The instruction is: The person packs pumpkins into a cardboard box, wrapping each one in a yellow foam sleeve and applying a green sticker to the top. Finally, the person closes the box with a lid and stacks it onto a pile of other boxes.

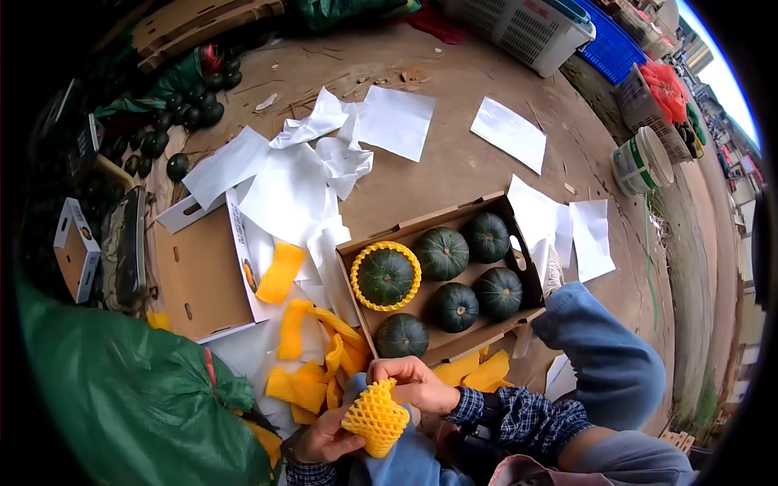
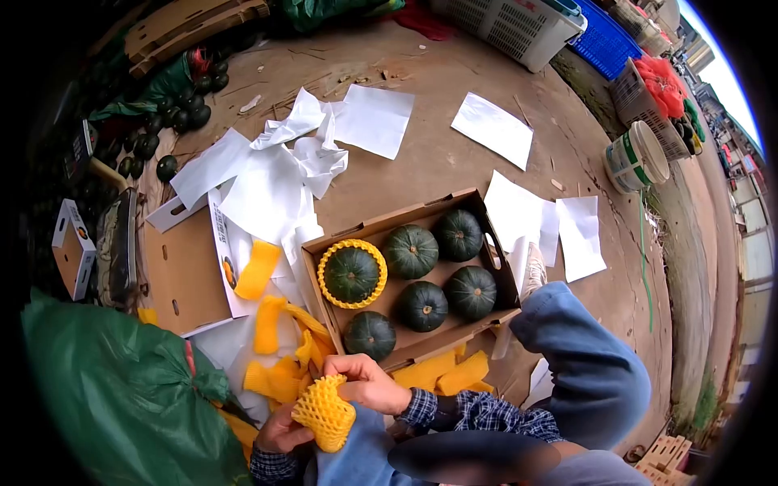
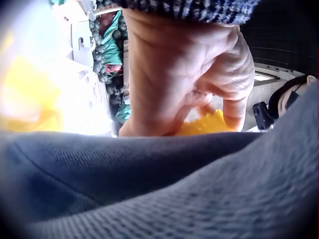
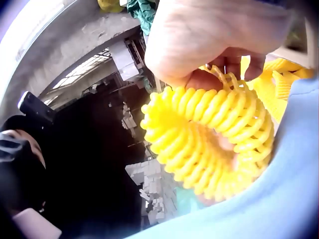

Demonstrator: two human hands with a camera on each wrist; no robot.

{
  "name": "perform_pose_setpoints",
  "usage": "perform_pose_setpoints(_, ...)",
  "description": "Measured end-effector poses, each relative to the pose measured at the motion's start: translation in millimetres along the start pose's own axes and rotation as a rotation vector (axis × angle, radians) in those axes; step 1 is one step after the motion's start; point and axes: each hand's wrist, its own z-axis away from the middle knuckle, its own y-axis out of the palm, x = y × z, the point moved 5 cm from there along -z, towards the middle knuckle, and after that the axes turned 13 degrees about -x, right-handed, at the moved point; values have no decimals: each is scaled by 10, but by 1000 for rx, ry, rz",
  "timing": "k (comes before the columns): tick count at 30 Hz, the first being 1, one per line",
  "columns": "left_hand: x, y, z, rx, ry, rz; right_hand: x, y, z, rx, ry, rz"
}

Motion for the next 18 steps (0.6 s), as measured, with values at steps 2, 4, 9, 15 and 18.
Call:
perform_pose_setpoints(2, 352, -338, 47, -28, -139, -31, 80, -8, 89, 64, 153, -432)
perform_pose_setpoints(4, 57, -231, -179, -471, 22, 431, 59, -45, 245, 76, 404, -296)
perform_pose_setpoints(9, 101, 38, -477, 116, -458, 315, 533, -229, 547, 136, 247, -356)
perform_pose_setpoints(15, 53, 417, -1193, -308, 382, -1090, 272, -1038, 280, -530, 391, 307)
perform_pose_setpoints(18, 380, 444, -1505, -274, 237, -1219, 6, -1148, 124, -571, 524, 168)
